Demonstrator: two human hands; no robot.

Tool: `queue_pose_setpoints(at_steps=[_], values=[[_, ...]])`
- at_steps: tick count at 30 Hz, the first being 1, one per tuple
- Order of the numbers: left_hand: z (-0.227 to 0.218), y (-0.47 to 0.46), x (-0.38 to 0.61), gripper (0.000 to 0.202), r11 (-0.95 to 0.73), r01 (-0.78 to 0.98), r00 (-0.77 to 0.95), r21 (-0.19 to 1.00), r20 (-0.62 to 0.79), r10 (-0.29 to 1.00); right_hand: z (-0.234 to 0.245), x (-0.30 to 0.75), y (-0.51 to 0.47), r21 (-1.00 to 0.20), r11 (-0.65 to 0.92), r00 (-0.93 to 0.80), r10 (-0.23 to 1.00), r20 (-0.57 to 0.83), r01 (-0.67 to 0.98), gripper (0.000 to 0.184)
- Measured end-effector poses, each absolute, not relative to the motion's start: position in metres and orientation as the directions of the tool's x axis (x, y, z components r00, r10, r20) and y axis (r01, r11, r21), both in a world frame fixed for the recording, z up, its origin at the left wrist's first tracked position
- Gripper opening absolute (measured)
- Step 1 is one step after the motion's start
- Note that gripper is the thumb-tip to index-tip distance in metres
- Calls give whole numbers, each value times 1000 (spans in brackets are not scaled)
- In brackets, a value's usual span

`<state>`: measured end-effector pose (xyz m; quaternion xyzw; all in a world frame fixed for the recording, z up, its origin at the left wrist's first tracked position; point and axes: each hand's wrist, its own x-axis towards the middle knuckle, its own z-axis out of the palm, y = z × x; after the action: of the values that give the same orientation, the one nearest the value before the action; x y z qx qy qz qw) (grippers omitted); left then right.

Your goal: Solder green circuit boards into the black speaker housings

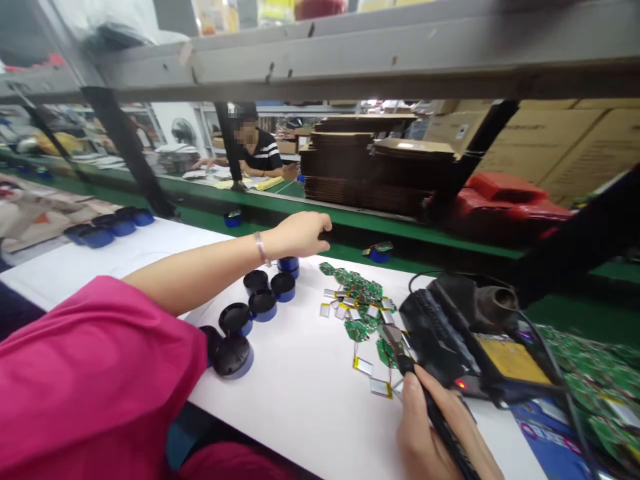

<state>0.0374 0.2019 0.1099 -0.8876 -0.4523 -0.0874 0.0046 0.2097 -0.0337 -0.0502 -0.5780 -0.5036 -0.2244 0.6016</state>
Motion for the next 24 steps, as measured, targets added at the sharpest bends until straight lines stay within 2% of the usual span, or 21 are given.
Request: queue_pose_setpoints(at_steps=[2,4,8,13,16,19,22,24], values=[[113,169,8,37,-620,782,614,74,82,785,-52,211,-35,-458,250,374,318,871,853,20],[110,136,-21,39,-662,746,666,73,-63,743,-53,212,-37,-450,258,362,324,874,855,21],[87,85,-67,54,-776,628,769,64,-207,605,-52,208,-37,-460,249,372,329,868,852,17],[61,61,-83,39,-823,567,819,41,-139,557,-46,201,-42,-480,206,409,307,859,853,23],[61,58,-69,34,-856,517,843,-5,-172,510,-41,199,-51,-491,195,430,284,857,849,32],[64,54,-43,33,-886,463,869,-11,-194,456,-32,198,-62,-498,171,445,273,853,850,33],[63,50,-11,42,-929,368,912,37,-211,352,-19,201,-73,-427,139,385,251,888,894,31],[64,49,11,47,-946,317,929,64,-221,296,-13,204,-83,-301,94,269,258,928,949,28]])
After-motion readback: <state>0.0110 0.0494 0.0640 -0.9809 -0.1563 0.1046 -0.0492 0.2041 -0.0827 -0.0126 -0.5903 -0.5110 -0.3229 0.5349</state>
